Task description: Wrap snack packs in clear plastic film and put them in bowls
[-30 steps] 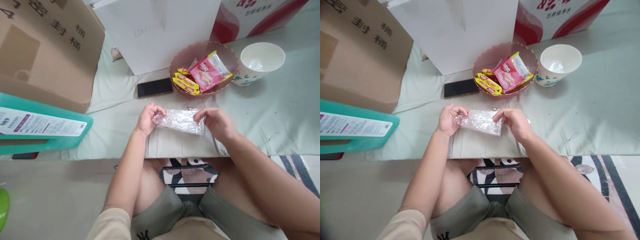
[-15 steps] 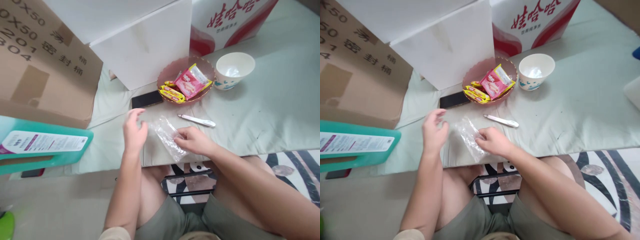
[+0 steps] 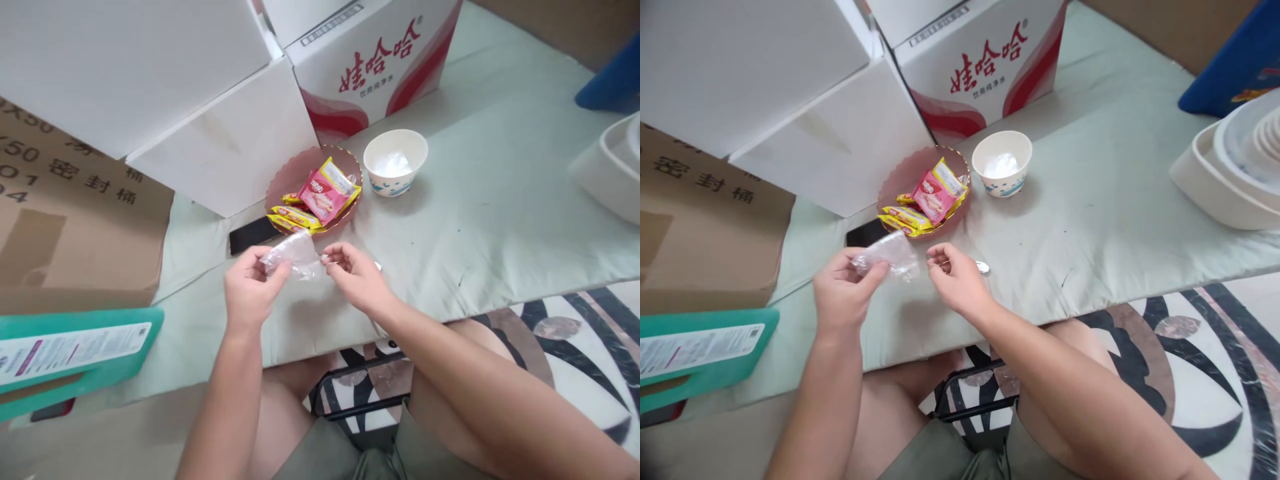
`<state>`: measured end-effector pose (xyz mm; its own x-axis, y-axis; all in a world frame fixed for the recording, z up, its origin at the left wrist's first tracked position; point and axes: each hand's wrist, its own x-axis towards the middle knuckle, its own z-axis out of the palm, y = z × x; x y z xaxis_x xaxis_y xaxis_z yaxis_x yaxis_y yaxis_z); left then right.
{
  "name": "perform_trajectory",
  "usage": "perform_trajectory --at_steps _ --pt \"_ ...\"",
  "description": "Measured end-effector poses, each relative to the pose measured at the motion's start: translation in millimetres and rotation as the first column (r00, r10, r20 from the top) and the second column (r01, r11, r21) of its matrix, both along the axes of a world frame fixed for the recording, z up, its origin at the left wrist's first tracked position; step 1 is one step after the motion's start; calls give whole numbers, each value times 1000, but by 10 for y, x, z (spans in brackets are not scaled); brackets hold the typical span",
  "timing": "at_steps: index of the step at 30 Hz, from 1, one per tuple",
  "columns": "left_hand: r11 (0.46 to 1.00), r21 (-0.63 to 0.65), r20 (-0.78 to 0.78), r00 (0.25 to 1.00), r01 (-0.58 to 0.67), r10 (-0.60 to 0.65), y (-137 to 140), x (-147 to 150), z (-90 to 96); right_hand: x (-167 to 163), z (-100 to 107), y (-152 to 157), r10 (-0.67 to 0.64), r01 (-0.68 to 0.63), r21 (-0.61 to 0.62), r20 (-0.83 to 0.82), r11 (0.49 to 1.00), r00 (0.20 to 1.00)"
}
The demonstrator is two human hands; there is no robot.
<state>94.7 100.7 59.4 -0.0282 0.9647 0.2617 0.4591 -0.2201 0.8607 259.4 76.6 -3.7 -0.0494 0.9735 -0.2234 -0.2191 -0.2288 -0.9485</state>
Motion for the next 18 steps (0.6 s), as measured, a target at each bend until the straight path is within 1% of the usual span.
perform_trajectory --at_steps 1,2,3,4,6,7,8,10,12,14,15,16,17,18 --pt "996 93 -29 1000 4 -2 99 105 111 1 8 10 3 -3 -13 38 1000 999" --pt "986 165 -74 997 31 -19 214 241 225 1 25 13 33 -33 -9 66 999 997" --pt "974 215 -129 990 77 -50 346 407 331 1 50 10 74 -75 11 86 997 994" --pt "962 236 -196 976 140 -95 494 597 416 2 78 4 113 -117 37 104 992 988" --pt "941 202 -355 915 273 -190 824 1028 496 7 133 -10 174 -186 82 138 979 975" --pt "929 156 -437 867 337 -241 994 1252 487 13 156 -14 193 -208 94 154 974 969" --pt "918 84 -523 802 387 -290 1157 1470 449 21 174 -15 205 -224 100 167 970 964" --pt "906 -67 -640 678 418 -361 1440 1857 325 43 197 -7 215 -237 106 187 966 959" --pt "879 -236 -693 562 414 -451 1649 2147 209 71 213 5 215 -238 107 192 965 957" --pt "816 -455 -717 398 357 -573 1805 2330 154 101 231 14 222 -243 98 182 965 958" --pt "776 -548 -703 332 312 -629 1874 2387 147 116 242 17 228 -248 94 177 964 957" --pt "740 -608 -659 337 287 -672 1942 2427 145 130 252 19 237 -255 89 172 963 956" --pt "719 -628 -593 415 297 -690 2008 2456 139 143 261 21 243 -259 84 166 962 956" --pt "724 -600 -503 542 341 -673 2071 2480 121 154 269 24 246 -261 80 159 962 956"
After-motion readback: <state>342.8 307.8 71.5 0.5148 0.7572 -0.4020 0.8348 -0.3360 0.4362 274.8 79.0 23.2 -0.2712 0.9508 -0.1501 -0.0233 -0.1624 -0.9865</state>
